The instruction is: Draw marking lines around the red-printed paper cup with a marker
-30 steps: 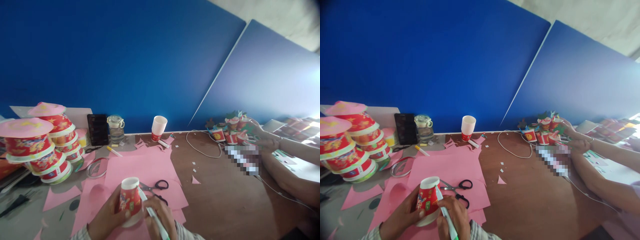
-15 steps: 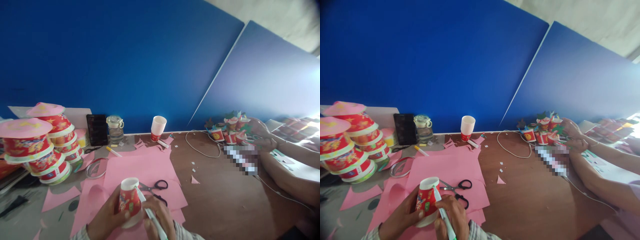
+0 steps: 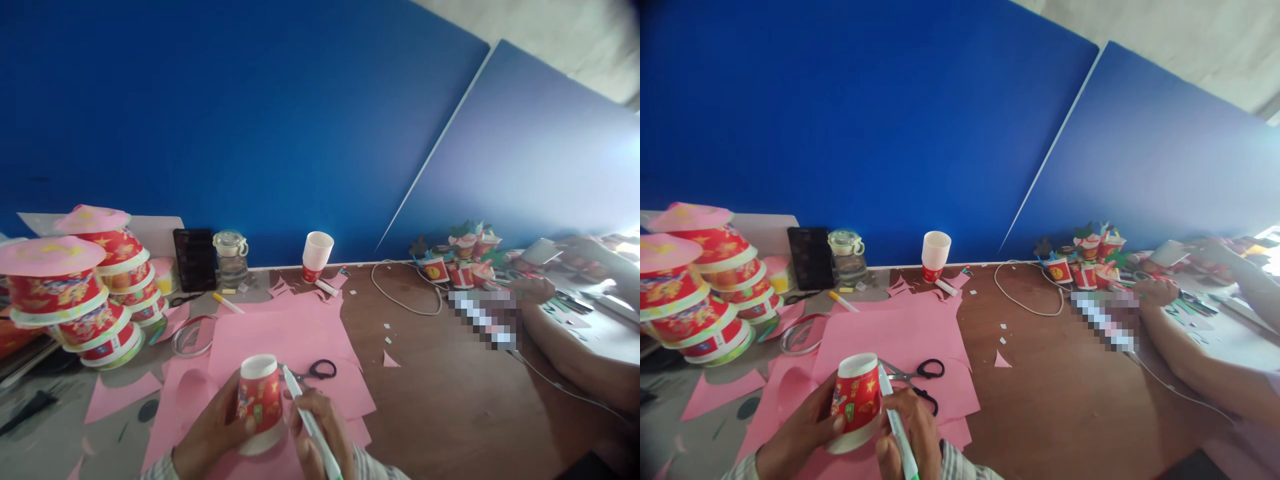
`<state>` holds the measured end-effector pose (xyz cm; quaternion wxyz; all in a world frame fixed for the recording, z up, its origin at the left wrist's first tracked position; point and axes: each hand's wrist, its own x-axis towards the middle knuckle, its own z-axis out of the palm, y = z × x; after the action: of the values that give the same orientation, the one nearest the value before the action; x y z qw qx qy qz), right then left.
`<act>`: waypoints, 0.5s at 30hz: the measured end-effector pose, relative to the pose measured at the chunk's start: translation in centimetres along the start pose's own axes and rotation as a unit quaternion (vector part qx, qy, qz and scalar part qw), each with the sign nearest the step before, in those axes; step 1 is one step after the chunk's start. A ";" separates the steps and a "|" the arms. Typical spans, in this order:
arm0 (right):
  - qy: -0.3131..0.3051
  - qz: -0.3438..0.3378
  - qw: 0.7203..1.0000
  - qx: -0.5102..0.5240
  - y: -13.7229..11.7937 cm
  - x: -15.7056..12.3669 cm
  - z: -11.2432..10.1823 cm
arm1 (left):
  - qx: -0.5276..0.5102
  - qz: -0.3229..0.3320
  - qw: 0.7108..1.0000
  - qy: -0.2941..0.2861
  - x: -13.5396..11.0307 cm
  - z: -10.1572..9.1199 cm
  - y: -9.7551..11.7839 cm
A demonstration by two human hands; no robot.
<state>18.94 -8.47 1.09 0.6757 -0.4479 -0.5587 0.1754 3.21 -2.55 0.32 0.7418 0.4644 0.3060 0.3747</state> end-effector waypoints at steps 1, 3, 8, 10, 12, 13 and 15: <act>-0.002 0.007 1.000 -0.003 -0.1 0.0 0.1 | -0.006 0.003 1.000 0.005 0.0 0.0 0.0; -0.003 0.013 1.000 -0.012 -0.3 0.1 0.1 | -0.015 0.008 1.000 0.011 0.1 0.1 0.1; -0.076 -0.040 0.996 0.012 0.2 0.1 -0.5 | -0.003 0.012 1.000 0.006 -0.1 0.2 -0.2; -0.129 -0.071 0.989 0.025 0.6 0.0 -0.8 | 0.024 0.019 0.999 0.011 -0.2 0.1 -0.3; -0.165 -0.109 0.980 0.024 0.8 0.0 -1.0 | 0.047 0.021 0.999 0.018 -0.1 0.1 -0.3; -0.174 -0.126 0.977 0.021 0.9 -0.1 -1.0 | 0.051 0.019 0.998 0.020 -0.1 0.2 -0.3; -0.158 -0.137 0.978 0.015 0.9 0.0 -0.9 | 0.036 0.010 0.999 0.022 0.0 0.3 -0.1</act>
<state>19.95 -8.39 0.40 0.6027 -0.3234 -0.7121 0.1580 3.48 -2.68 0.29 0.7136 0.4860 0.3308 0.3809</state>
